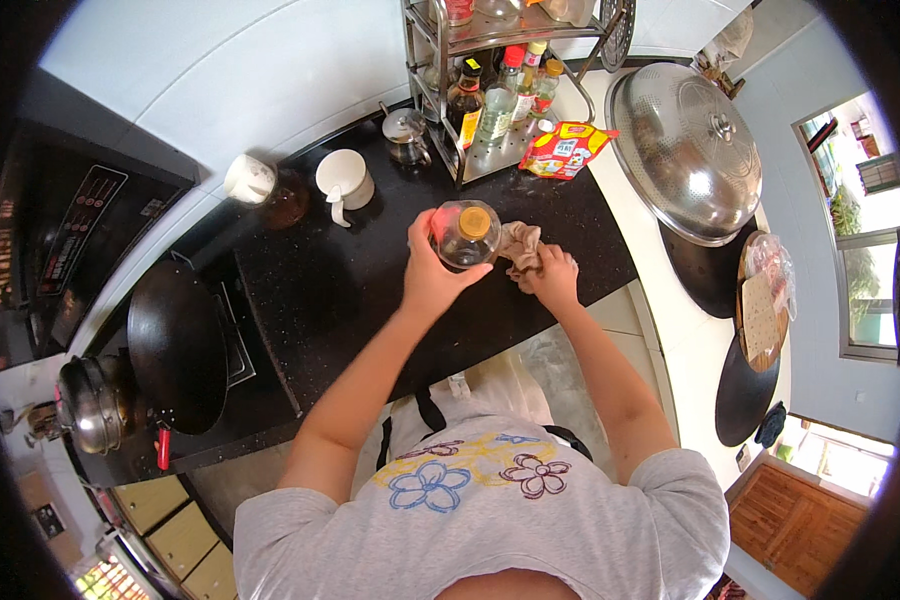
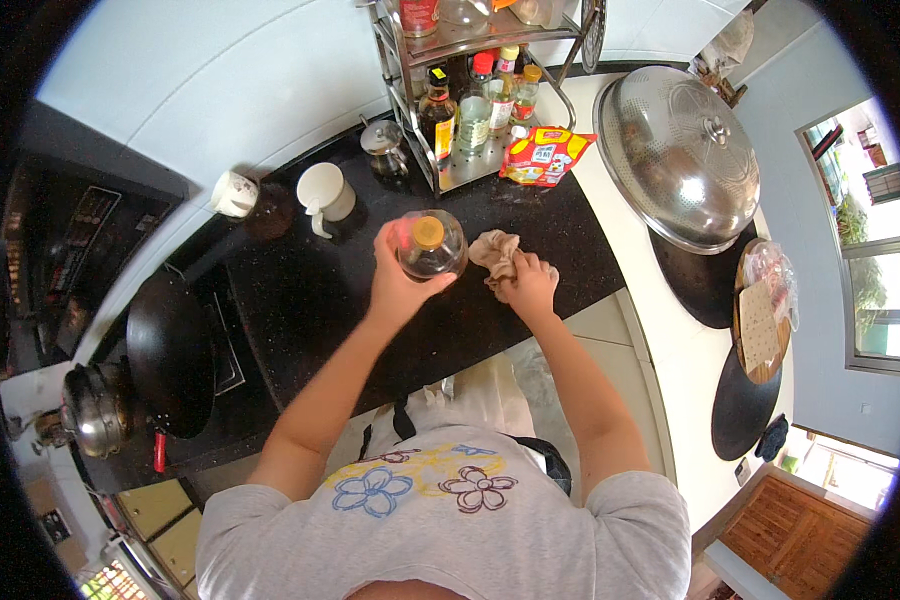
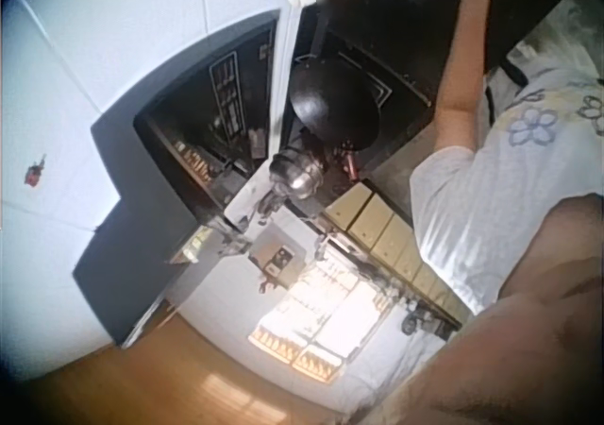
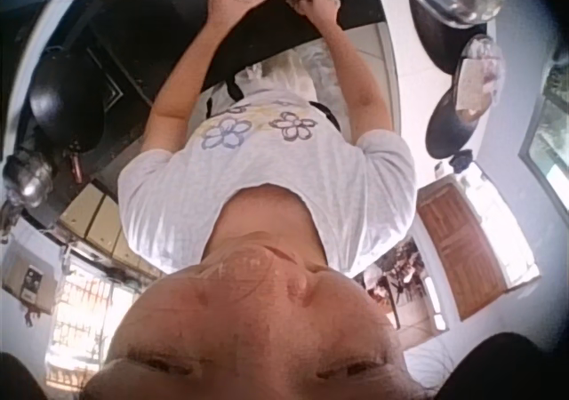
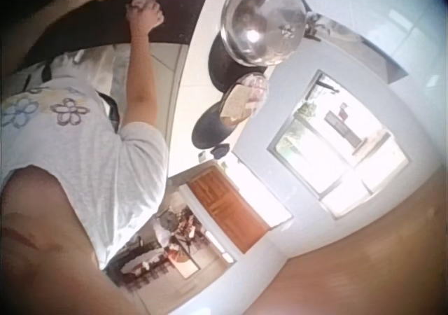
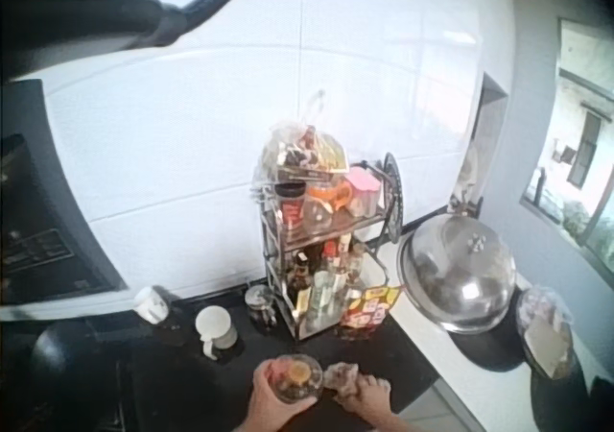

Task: The person cleans the kitchen countertop and a dining table using a cloth. They wipe around various items on the counter, including bottles and a wok, then move to a table to wipe the surface and a plate. Finally, they rinse the cloth at the sink.

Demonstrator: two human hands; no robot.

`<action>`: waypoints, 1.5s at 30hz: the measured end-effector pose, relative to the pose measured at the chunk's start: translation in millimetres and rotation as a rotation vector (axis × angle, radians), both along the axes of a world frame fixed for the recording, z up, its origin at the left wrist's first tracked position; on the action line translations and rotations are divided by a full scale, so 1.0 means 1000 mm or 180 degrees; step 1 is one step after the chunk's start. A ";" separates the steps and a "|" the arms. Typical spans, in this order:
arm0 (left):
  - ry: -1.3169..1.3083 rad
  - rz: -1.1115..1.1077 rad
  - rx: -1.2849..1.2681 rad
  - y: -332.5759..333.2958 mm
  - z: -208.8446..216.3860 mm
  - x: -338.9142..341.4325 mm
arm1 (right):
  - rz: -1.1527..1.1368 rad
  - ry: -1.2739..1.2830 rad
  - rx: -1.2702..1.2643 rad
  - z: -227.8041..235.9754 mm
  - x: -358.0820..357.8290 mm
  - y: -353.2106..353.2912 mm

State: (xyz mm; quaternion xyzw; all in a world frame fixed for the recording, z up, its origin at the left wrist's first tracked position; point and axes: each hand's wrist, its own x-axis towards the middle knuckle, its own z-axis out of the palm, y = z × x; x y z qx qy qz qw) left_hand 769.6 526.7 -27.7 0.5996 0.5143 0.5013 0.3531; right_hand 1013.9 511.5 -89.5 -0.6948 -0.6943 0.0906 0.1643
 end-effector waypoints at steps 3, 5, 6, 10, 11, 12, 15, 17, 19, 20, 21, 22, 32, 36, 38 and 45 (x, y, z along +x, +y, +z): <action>0.0781 0.0365 0.0018 -0.026 0.021 0.022 | 0.0191 0.0142 -0.0367 0.032 -0.016 -0.015; 0.0748 0.0113 -0.0190 -0.033 0.025 0.014 | 0.0922 0.1048 0.0267 0.050 -0.024 -0.012; 0.0803 -0.0066 -0.0379 -0.035 0.025 0.004 | 0.0988 0.1444 0.0173 0.062 -0.033 -0.014; 0.0650 -0.0595 -0.0799 -0.029 0.040 -0.014 | 0.0916 0.2044 0.0078 0.074 -0.057 -0.014; 0.0540 -0.0729 -0.0967 -0.025 0.045 -0.013 | 0.0924 0.2028 0.0068 0.073 -0.058 -0.012; 0.0615 -0.0656 -0.1078 -0.022 0.050 -0.010 | 0.0896 0.2145 0.0075 0.075 -0.057 -0.013; 0.0708 -0.0556 -0.1260 -0.013 0.060 0.002 | 0.1008 0.2238 0.0001 0.077 -0.048 -0.001; 0.0575 -0.0500 -0.1183 -0.005 0.055 0.009 | 0.1073 0.2485 -0.0158 0.081 -0.040 0.013; 0.0447 -0.0417 -0.1127 0.007 0.050 0.016 | 0.1137 0.2516 -0.0271 0.088 -0.032 0.033; 0.0386 -0.0361 -0.1108 0.014 0.048 0.020 | 0.1265 0.2486 -0.0126 0.084 -0.028 0.044; 0.0325 -0.0300 -0.1089 0.022 0.048 0.025 | 0.1278 0.2463 -0.0046 0.084 -0.025 0.055; 0.0410 -0.0207 -0.1015 0.031 0.048 0.029 | 0.1291 0.2439 0.0025 0.084 -0.023 0.065; 0.0397 0.0255 -0.0940 0.067 0.057 0.000 | 0.1485 0.2742 -0.0157 0.086 -0.059 0.116; 0.0349 0.0179 -0.0954 0.076 0.048 -0.035 | 0.1535 0.3199 -0.0123 0.063 -0.100 0.124; 0.0164 0.0293 -0.0891 0.078 0.042 -0.050 | 0.1610 0.2925 0.0083 0.073 -0.118 0.124; 0.0248 0.0461 -0.0614 0.104 0.035 -0.064 | 0.1408 0.2640 0.0194 0.068 -0.137 0.150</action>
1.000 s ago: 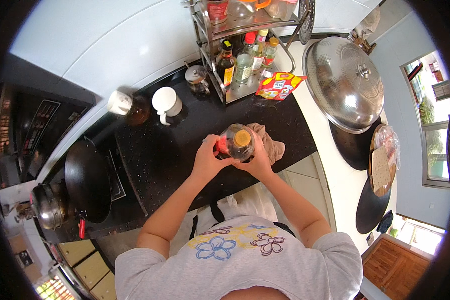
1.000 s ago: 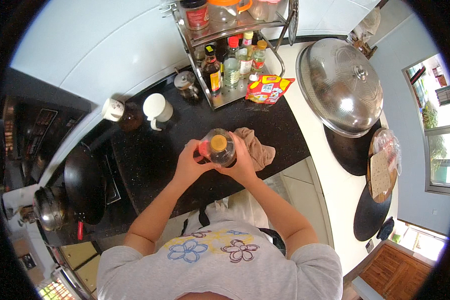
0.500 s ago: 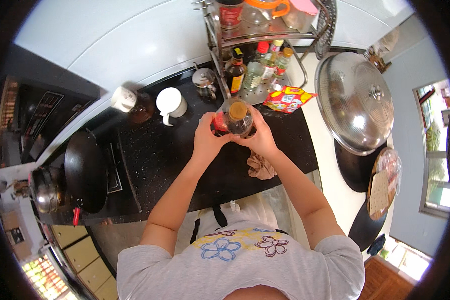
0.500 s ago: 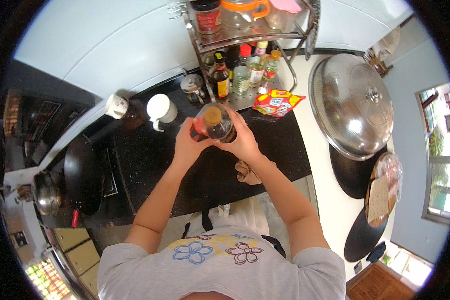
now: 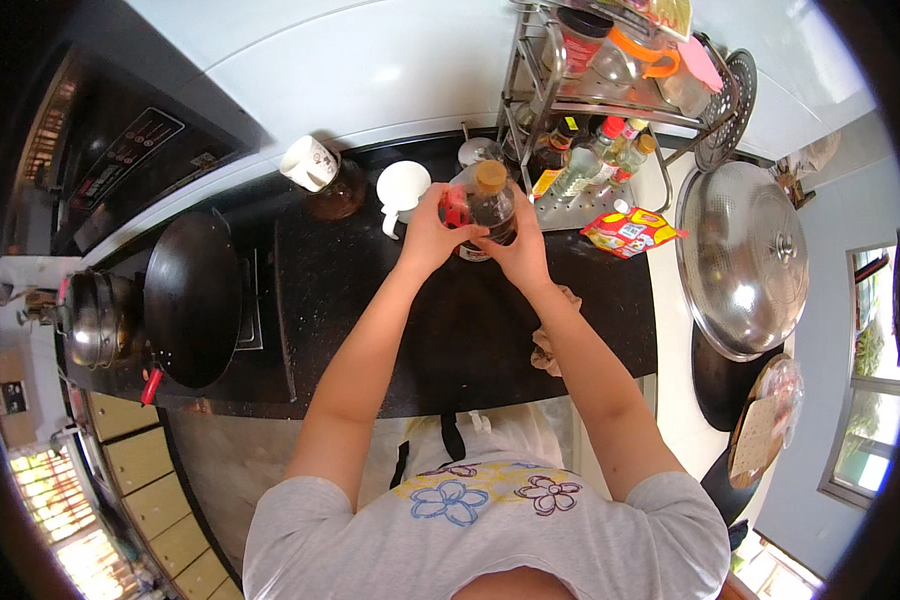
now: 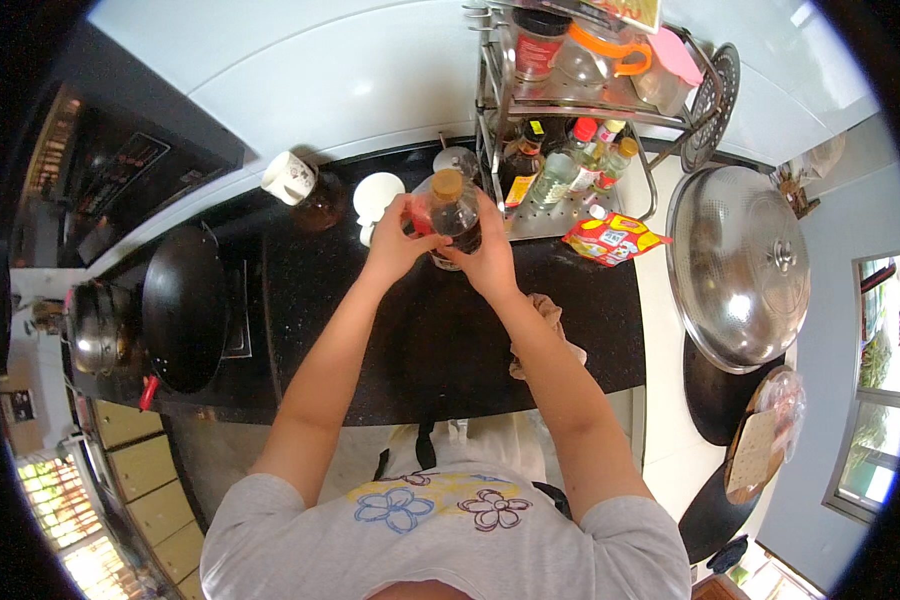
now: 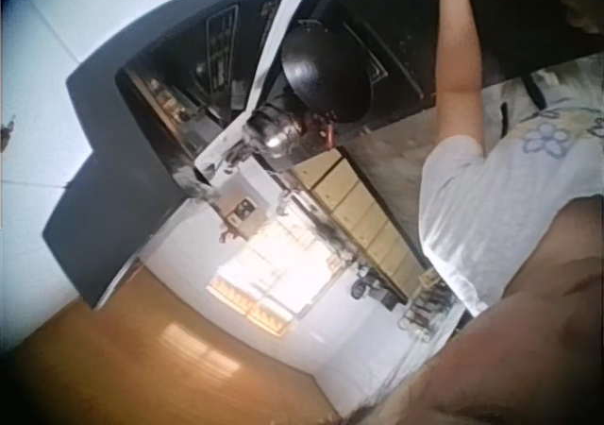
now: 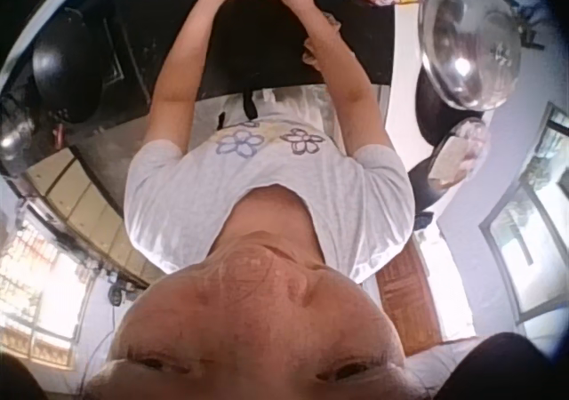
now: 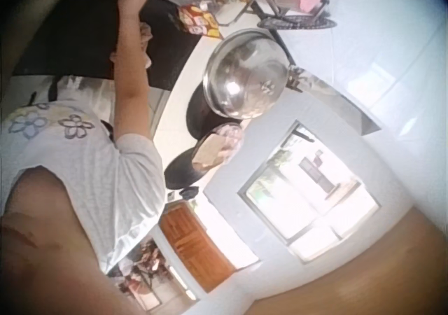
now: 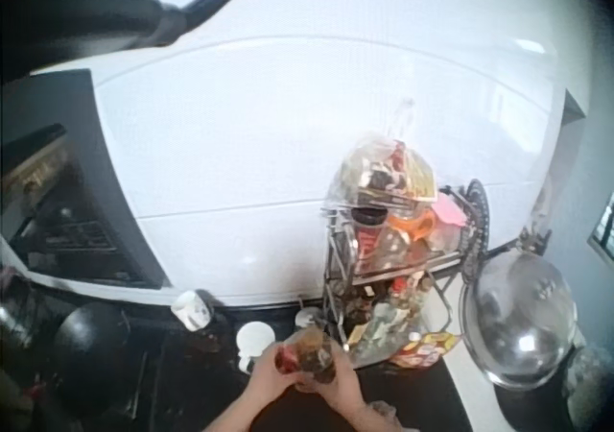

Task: The person cleans the kitchen countertop and a dining table using a cloth. They wipe around various items on the counter, including bottles and a wok, then move to a table to wipe the surface and a plate. Finally, they rinse the cloth at the sink.

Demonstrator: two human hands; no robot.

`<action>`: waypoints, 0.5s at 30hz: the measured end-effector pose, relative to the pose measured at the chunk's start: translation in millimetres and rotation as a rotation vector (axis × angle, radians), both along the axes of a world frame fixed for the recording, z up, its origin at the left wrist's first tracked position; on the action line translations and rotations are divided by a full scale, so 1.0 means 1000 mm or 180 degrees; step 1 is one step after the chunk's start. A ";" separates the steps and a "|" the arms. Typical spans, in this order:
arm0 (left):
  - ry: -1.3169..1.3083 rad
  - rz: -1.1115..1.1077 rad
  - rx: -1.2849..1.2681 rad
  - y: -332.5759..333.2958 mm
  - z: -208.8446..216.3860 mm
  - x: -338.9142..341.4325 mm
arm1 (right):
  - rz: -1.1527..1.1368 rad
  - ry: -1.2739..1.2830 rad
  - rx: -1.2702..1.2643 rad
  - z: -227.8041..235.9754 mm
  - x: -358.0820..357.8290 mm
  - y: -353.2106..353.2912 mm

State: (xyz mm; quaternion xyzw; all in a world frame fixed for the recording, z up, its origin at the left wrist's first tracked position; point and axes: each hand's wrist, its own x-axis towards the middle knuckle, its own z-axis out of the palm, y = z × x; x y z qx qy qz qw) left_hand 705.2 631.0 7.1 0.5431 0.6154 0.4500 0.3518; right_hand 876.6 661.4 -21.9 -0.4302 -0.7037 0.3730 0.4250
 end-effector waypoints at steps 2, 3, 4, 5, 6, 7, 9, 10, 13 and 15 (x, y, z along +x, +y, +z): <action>0.0081 0.0040 0.0022 0.002 -0.004 -0.003 | -0.0099 -0.0091 0.0106 0.001 -0.005 -0.001; 0.0018 0.0076 0.0153 0.005 -0.013 -0.004 | -0.0149 -0.0134 0.0162 0.001 -0.007 -0.002; 0.0027 0.0127 0.0200 0.005 -0.014 0.000 | -0.0171 -0.0109 0.0115 0.002 -0.006 -0.002; 0.0037 0.0179 0.0249 0.003 -0.014 0.004 | -0.0192 -0.0082 0.0068 0.003 -0.004 -0.004; 0.0048 0.0233 0.0300 -0.001 -0.014 0.007 | -0.0211 -0.0055 0.0024 0.004 -0.005 -0.006; 0.0220 0.0325 0.0266 -0.009 -0.011 0.012 | -0.0196 -0.0075 0.0036 0.005 -0.004 -0.010; 0.0146 0.0420 0.0228 -0.025 -0.013 0.011 | -0.0160 -0.0113 0.0063 0.007 -0.006 -0.019; 0.0111 0.0462 0.0196 -0.035 -0.015 0.009 | -0.0147 -0.0130 0.0063 0.007 -0.007 -0.028; 0.0052 0.0537 0.0143 -0.066 -0.020 -0.012 | -0.0025 -0.0197 0.0021 0.008 -0.024 -0.057; -0.0036 0.0629 0.0012 -0.088 -0.011 -0.026 | 0.0056 -0.0199 0.0120 0.009 -0.042 -0.073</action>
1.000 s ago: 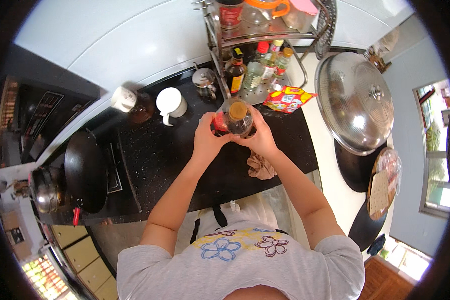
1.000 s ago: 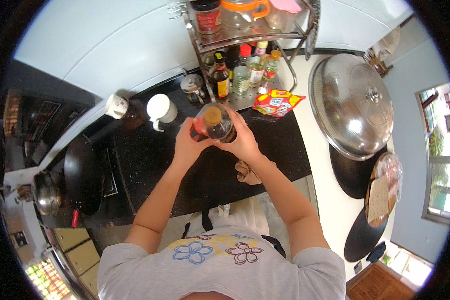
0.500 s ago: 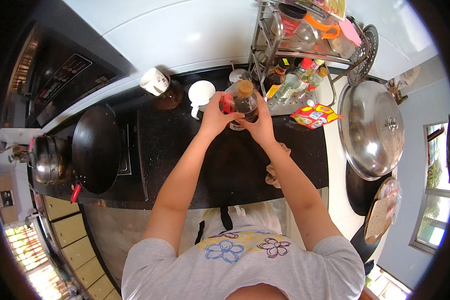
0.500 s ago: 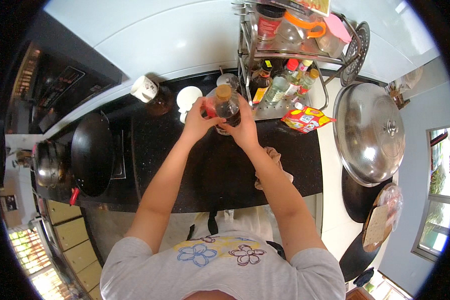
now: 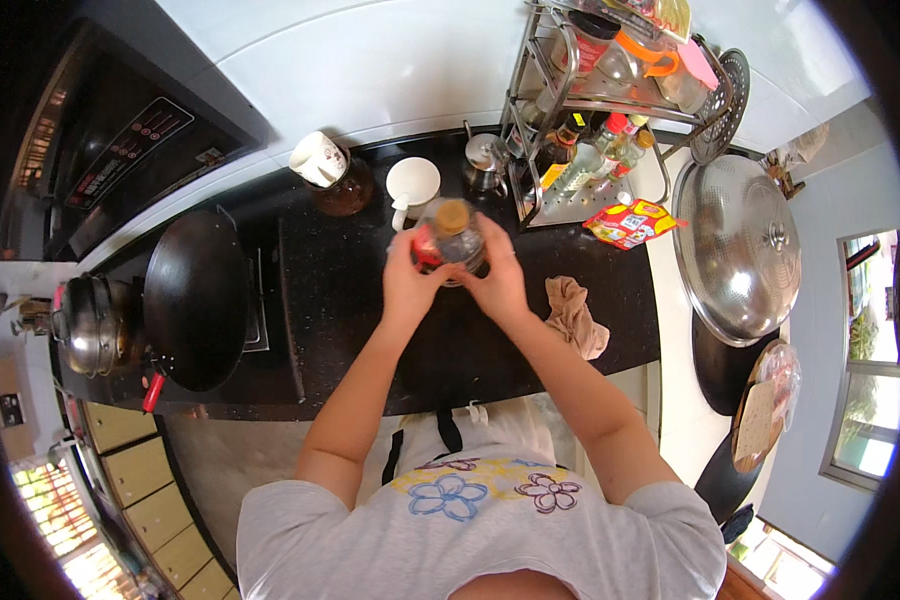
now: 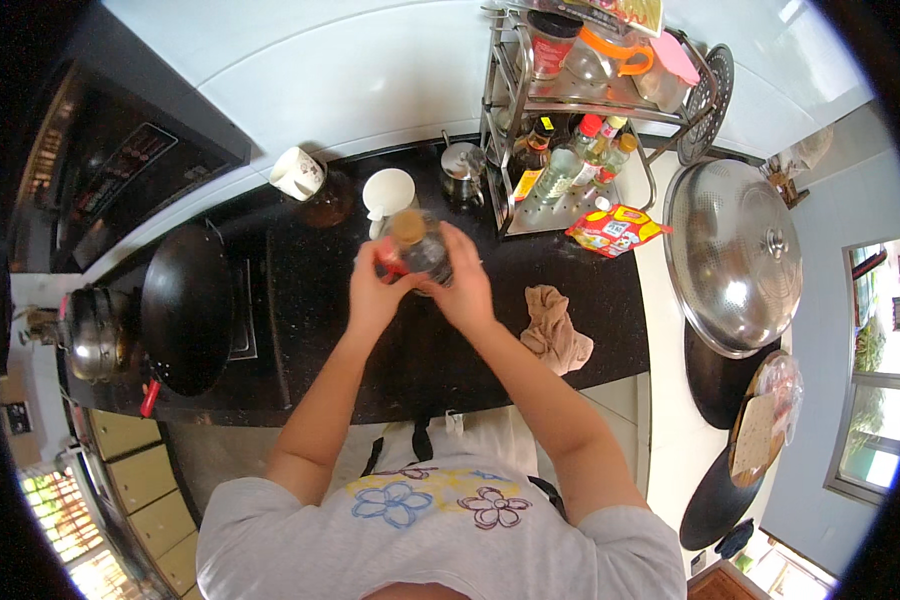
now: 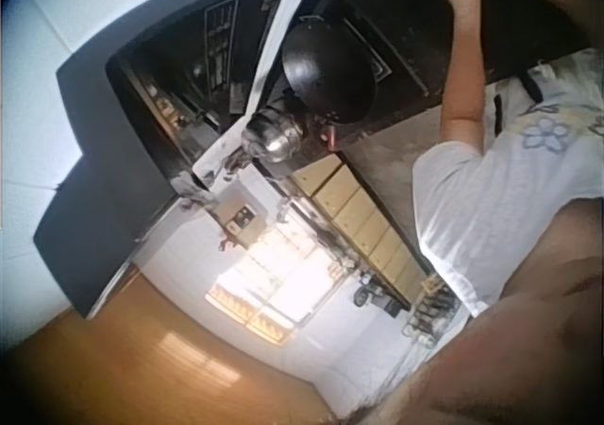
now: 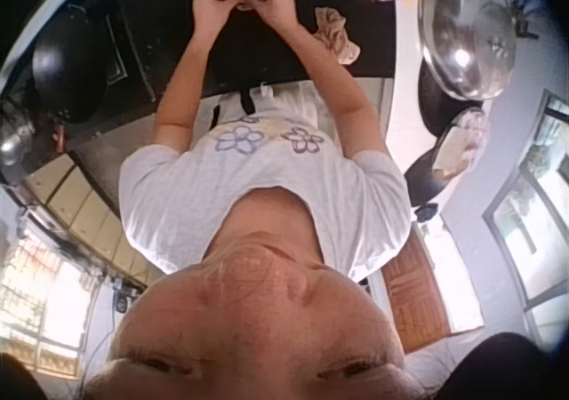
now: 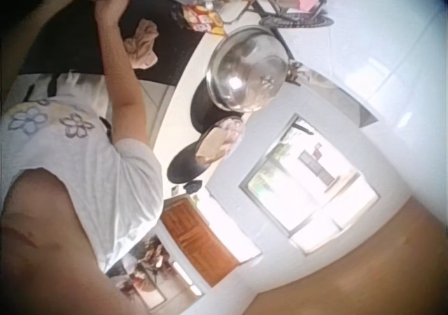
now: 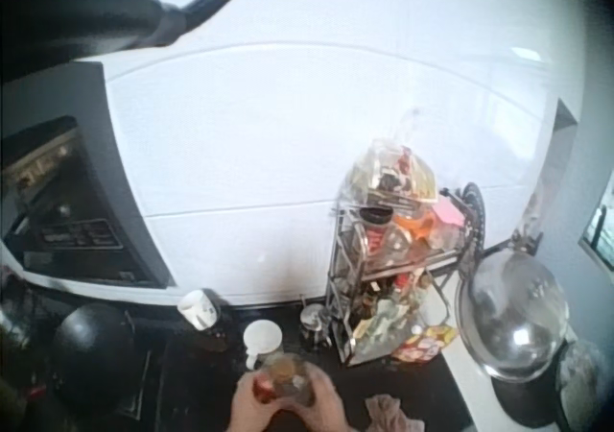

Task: The person cleans the kitchen countertop and a dining table using a cloth. They wipe around various items on the counter, including bottles and a wok, then move to a table to wipe the surface and a plate. Finally, they rinse the cloth at the sink.

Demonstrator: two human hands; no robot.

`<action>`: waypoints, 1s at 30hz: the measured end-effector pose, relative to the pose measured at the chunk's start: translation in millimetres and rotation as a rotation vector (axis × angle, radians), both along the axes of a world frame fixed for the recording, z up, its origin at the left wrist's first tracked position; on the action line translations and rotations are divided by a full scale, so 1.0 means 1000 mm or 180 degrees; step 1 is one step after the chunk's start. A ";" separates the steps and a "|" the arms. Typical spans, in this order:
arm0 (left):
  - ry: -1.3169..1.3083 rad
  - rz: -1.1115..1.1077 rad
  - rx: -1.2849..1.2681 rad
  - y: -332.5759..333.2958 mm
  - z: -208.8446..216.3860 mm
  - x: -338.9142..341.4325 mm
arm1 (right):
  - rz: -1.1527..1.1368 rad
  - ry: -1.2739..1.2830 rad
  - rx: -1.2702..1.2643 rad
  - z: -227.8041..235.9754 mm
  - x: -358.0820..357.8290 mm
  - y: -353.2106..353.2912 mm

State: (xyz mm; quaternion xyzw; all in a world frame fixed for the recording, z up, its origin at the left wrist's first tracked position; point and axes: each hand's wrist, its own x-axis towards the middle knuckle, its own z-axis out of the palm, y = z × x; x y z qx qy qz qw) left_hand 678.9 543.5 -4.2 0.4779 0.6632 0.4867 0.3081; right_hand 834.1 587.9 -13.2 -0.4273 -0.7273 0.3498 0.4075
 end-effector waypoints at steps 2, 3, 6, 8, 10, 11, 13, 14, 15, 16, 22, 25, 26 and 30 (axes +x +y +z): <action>-0.0229 0.0113 -0.0075 -0.021 0.009 -0.018 | 0.0092 0.0067 0.0077 -0.001 -0.023 -0.018; -0.0203 0.0131 -0.0253 -0.030 0.012 -0.029 | 0.0119 0.0147 0.0004 -0.001 -0.035 -0.026; -0.0316 0.0253 -0.0005 -0.046 0.006 -0.063 | 0.0158 0.0113 0.0078 -0.004 -0.073 -0.038; -0.0274 0.0229 0.0156 -0.051 0.009 -0.083 | 0.0298 0.0069 -0.0135 -0.002 -0.092 -0.040; -0.0181 0.0379 0.0105 -0.054 0.001 -0.103 | 0.0686 0.0094 -0.0220 0.002 -0.091 -0.035; -0.0075 0.0521 0.0059 -0.054 0.005 -0.105 | 0.0881 0.0101 -0.0270 0.007 -0.089 -0.034; 0.1572 0.1174 0.0729 -0.062 0.027 -0.084 | 0.0776 -0.0117 -0.0064 0.009 -0.050 -0.038; 0.1733 0.1269 0.0833 -0.069 0.037 -0.069 | 0.0473 -0.0497 0.0140 0.005 -0.024 -0.044; 0.1902 0.1372 0.0929 -0.077 0.041 -0.054 | 0.0133 -0.0834 0.0244 -0.002 0.004 -0.053; 0.1880 0.0922 0.1098 -0.083 0.032 -0.040 | -0.0102 -0.1051 0.0304 -0.001 0.033 -0.060; -0.0486 -0.0213 -0.0061 0.058 -0.083 0.062 | -0.1585 -0.2228 -0.0073 -0.075 0.161 -0.110; -0.1939 -0.0196 -0.1615 0.143 -0.096 0.086 | -0.1605 -0.1995 -0.0371 -0.100 0.178 -0.118; -0.1977 -0.0299 -0.1665 0.154 -0.095 0.089 | -0.1549 -0.1910 -0.0438 -0.101 0.179 -0.117; -0.2293 -0.0250 -0.1924 0.175 -0.109 0.090 | -0.1509 -0.1779 -0.0377 -0.106 0.176 -0.113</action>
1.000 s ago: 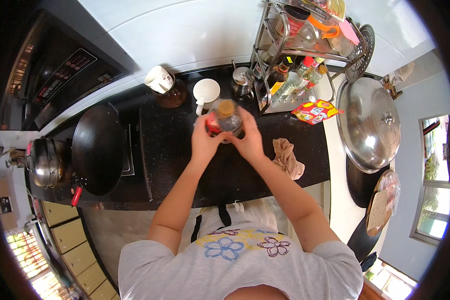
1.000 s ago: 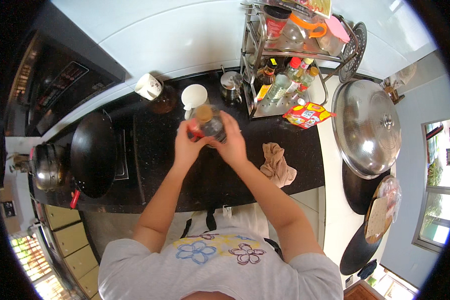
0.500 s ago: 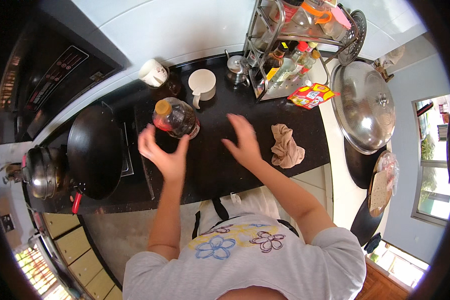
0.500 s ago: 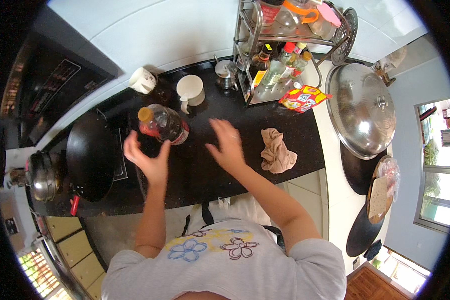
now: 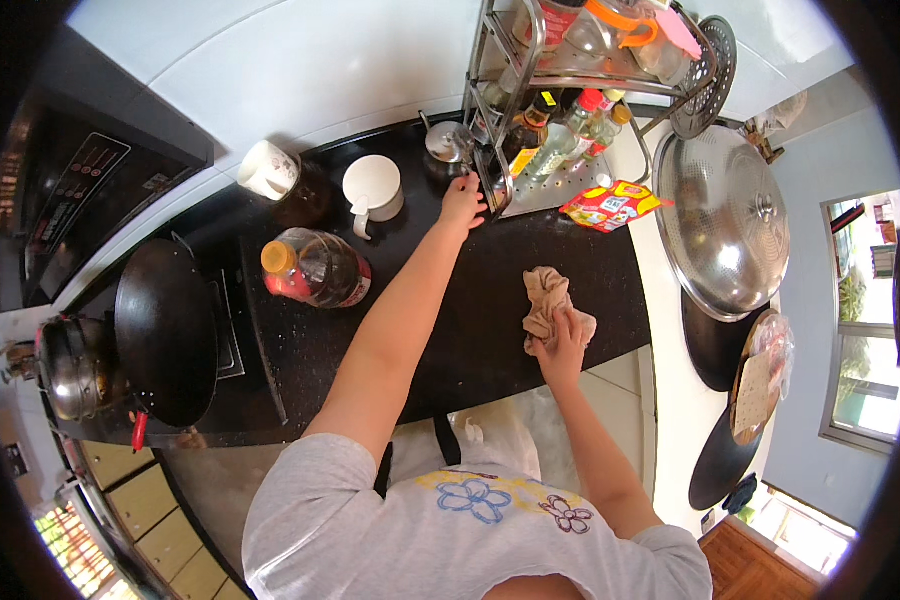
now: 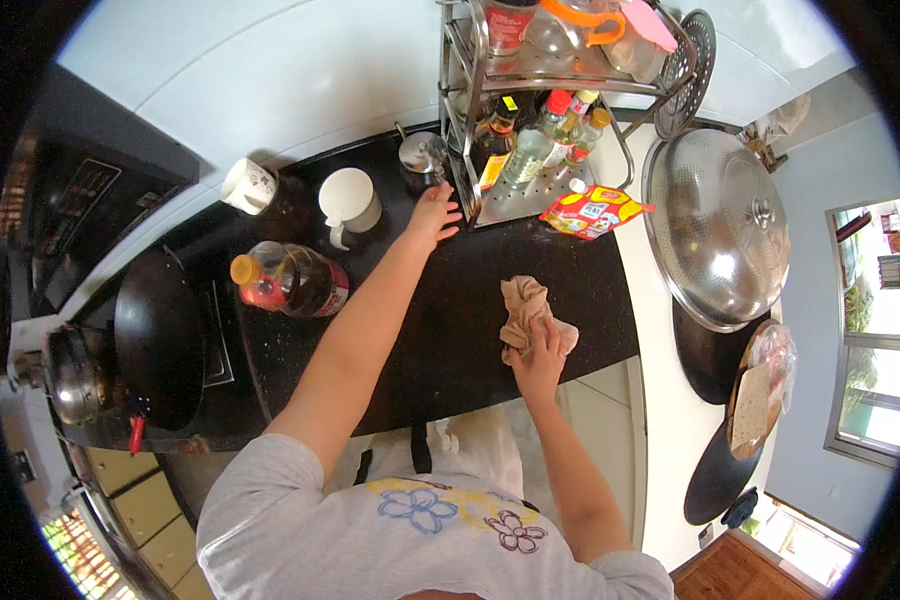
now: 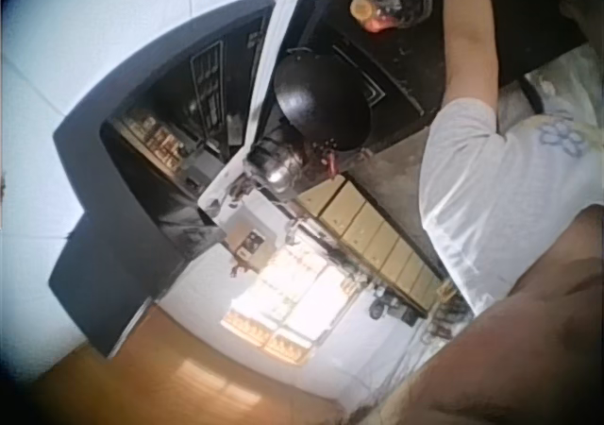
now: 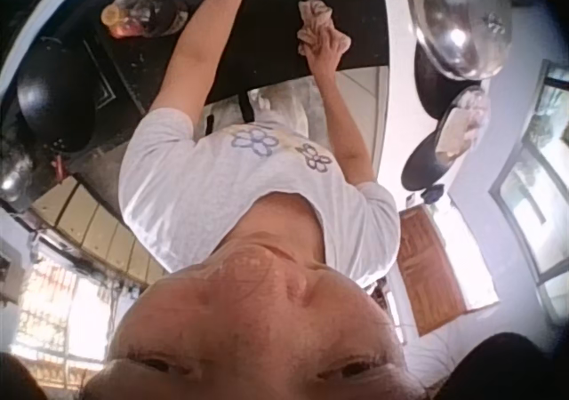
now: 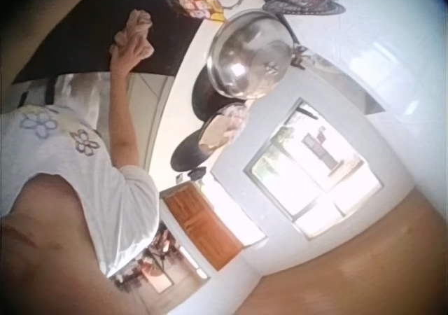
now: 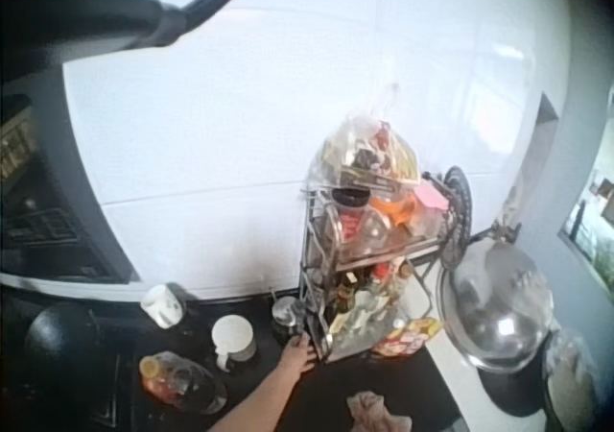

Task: The person cleans the kitchen countertop and a dining table using a cloth. They wipe around various items on the counter, including bottles and a wok, then move to a table to wipe the surface and a plate. Finally, they rinse the cloth at the sink.

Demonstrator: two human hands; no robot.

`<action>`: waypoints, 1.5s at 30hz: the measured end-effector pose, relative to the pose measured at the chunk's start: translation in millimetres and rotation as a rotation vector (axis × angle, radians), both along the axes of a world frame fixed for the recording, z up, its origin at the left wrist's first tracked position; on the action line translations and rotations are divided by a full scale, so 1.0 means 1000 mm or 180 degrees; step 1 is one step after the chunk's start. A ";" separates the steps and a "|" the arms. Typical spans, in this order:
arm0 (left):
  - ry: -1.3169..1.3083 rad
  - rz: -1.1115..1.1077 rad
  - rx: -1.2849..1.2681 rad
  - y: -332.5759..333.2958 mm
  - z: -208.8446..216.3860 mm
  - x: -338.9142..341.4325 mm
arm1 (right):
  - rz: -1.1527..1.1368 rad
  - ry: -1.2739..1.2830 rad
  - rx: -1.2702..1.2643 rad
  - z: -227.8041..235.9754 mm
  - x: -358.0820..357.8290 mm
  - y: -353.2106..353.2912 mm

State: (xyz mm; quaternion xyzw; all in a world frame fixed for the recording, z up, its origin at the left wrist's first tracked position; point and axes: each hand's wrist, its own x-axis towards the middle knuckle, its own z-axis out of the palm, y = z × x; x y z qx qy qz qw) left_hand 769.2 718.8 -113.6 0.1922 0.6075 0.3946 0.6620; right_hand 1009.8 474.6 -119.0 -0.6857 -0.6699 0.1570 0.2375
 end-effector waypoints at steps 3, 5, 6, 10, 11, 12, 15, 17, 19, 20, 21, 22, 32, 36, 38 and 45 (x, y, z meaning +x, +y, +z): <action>0.0473 0.0021 0.0054 -0.009 -0.008 0.001 | -0.0028 -0.0090 -0.0161 0.003 0.004 -0.002; 0.1331 -0.0136 0.0338 -0.017 -0.043 -0.037 | -0.0020 -0.0093 -0.0224 0.008 -0.009 0.006; 0.1753 -0.0222 0.0464 -0.022 -0.056 -0.053 | -0.0023 -0.0105 -0.0261 0.009 -0.014 0.009; 0.2244 -0.0533 0.0882 -0.088 -0.047 -0.049 | -0.0209 -0.0562 -0.0242 0.005 -0.010 0.010; 0.2301 -0.0750 0.0969 -0.107 -0.043 -0.053 | -0.0277 -0.0566 -0.0343 0.005 -0.011 0.012; 0.2357 -0.0969 0.1055 -0.126 -0.038 -0.057 | -0.0345 -0.0569 -0.0445 0.005 -0.013 0.013; 0.3114 -0.1205 0.2002 -0.178 -0.020 -0.068 | -0.0383 -0.0090 -0.0273 -0.005 -0.010 0.017; 0.2378 -0.1302 0.1916 -0.202 0.003 -0.068 | -0.0586 0.0701 -0.0101 -0.012 -0.014 0.028; 0.2122 -0.1396 0.2007 -0.217 0.003 -0.070 | -0.0661 0.1960 -0.0223 -0.013 -0.032 0.042; 0.2228 -0.1449 0.2147 -0.224 -0.008 -0.072 | -0.0674 0.2584 -0.0355 -0.006 -0.051 0.050; 0.2316 -0.1512 0.2306 -0.227 -0.015 -0.071 | -0.0698 0.3199 -0.0466 -0.003 -0.065 0.059; 0.1849 -0.1649 0.2014 -0.224 -0.011 -0.063 | -0.0777 0.3521 -0.0689 -0.014 -0.069 0.066; 0.2123 -0.1808 0.2553 -0.196 -0.019 -0.024 | -0.1355 0.3333 -0.1227 -0.017 -0.080 0.049; 0.1995 -0.2012 0.2370 -0.183 -0.019 0.001 | -0.1086 0.2829 -0.0869 -0.014 -0.074 0.020; 0.1956 -0.2183 0.2241 -0.178 -0.013 0.015 | -0.0808 0.2737 -0.1102 -0.017 -0.053 0.007; 0.2494 -0.1857 0.1989 -0.166 0.019 0.025 | -0.1490 0.3267 -0.0202 0.064 -0.012 -0.009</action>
